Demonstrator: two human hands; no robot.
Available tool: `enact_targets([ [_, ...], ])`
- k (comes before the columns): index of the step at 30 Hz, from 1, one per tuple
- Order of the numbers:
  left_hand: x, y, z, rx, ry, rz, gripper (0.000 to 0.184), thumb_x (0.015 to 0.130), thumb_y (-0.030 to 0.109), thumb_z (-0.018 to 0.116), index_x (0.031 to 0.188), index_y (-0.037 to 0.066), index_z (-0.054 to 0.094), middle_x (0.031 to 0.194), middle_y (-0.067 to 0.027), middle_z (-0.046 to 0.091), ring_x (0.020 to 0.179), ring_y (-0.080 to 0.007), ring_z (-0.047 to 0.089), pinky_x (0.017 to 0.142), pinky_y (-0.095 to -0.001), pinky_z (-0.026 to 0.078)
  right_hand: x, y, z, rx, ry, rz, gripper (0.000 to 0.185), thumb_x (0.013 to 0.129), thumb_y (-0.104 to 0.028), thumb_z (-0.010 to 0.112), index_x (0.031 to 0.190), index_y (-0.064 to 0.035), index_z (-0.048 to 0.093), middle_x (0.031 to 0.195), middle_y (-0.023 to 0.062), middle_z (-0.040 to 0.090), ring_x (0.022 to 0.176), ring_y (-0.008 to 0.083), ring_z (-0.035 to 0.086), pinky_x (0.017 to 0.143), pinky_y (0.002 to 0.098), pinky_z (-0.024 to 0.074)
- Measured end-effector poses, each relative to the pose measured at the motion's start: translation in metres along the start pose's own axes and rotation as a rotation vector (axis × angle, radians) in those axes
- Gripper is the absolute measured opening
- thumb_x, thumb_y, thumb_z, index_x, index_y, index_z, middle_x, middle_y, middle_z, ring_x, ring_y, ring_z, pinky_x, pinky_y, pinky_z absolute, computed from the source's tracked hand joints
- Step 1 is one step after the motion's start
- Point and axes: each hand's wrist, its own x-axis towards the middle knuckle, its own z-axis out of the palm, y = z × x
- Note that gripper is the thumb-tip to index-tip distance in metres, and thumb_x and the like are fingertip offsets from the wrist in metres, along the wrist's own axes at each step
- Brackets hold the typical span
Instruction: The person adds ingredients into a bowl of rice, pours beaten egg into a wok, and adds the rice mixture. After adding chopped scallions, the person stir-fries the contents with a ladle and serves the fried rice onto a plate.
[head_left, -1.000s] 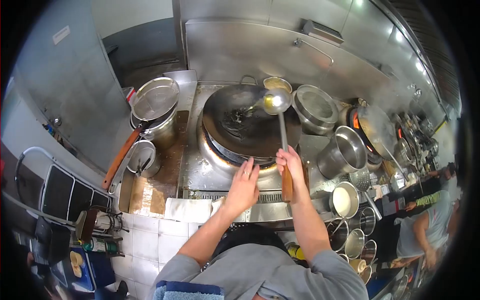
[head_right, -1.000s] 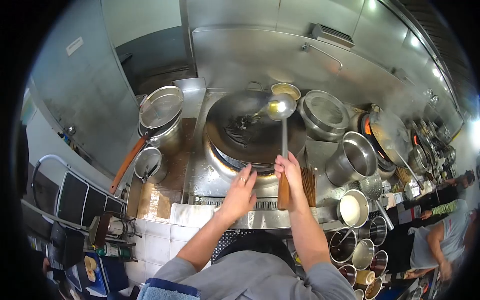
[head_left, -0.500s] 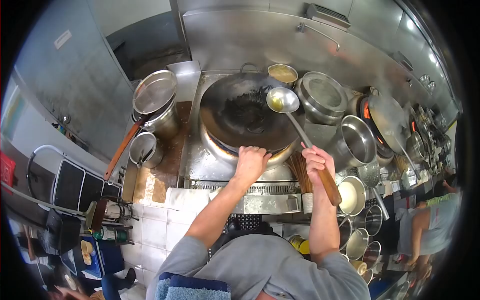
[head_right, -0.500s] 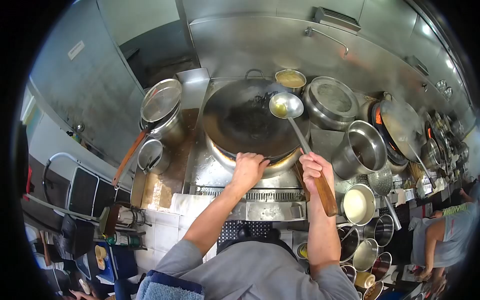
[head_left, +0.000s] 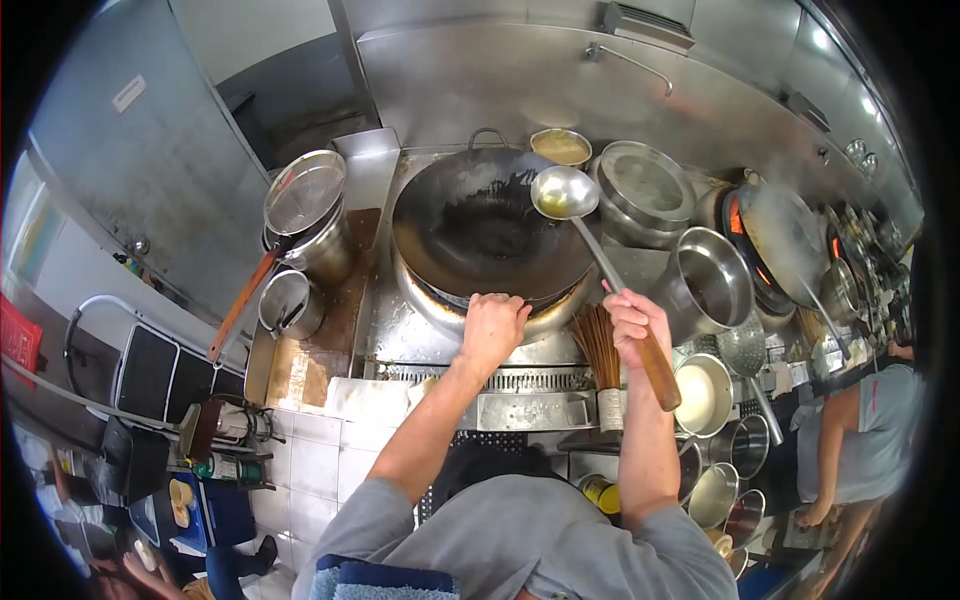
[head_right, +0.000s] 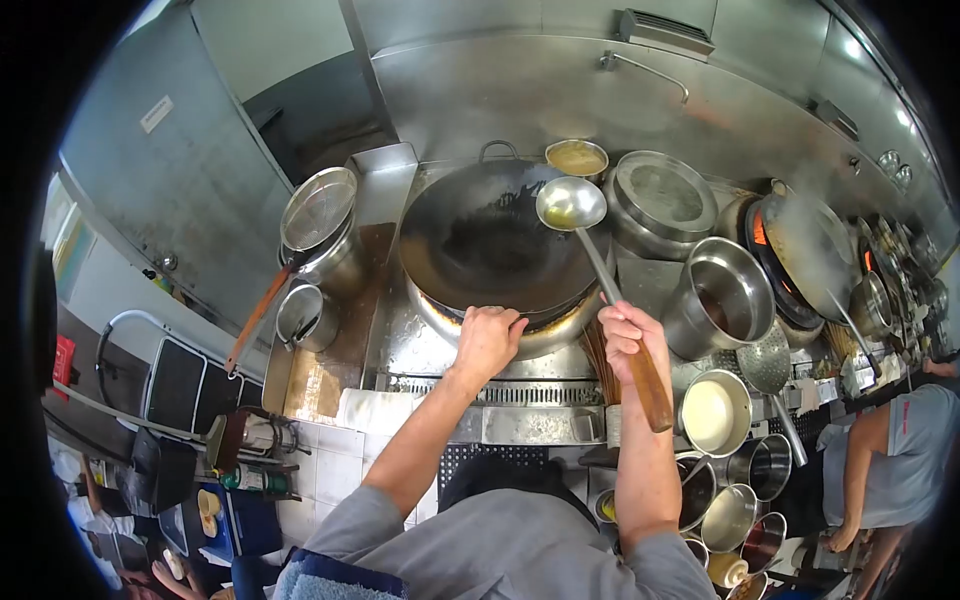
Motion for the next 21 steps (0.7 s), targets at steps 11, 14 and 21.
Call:
enact_targets([
  [11,-0.117,-0.003,-0.048,-0.482,-0.164,0.127,0.020,0.077,0.008,0.067,0.096,0.004,0.064,0.105,-0.0140,0.059,0.102,-0.0316,0.056,0.087,-0.0388,0.047,-0.138,-0.010,0.062,0.102,-0.065,-0.362,0.045,0.096,-0.009,0.035,0.133,0.0115,0.020,0.084,0.0077,0.036,0.050,0.0077,0.041,0.034,0.0203,0.0356],
  [14,-0.154,-0.025,-0.066,-0.562,-0.300,-0.022,0.016,0.077,0.003,0.066,0.092,0.003,0.065,0.099,-0.0129,0.062,0.090,-0.0284,0.062,0.079,-0.0346,0.050,-0.171,-0.022,0.046,-0.416,0.298,-0.579,0.037,0.093,-0.006,0.042,0.128,0.0042,0.035,0.078,0.0035,0.038,0.049,0.0051,0.039,0.034,0.0176,0.0310],
  [21,-0.143,-0.038,-0.087,-0.684,-0.405,0.083,0.014,0.077,0.000,0.064,0.091,0.002,0.066,0.094,-0.0128,0.064,0.085,-0.0269,0.063,0.075,-0.0322,0.050,-0.174,-0.001,0.016,-1.307,0.947,-0.749,0.045,0.082,-0.005,0.055,0.125,-0.0016,0.043,0.067,-0.0021,0.046,0.046,0.0049,0.042,0.034,0.0211,0.0336],
])
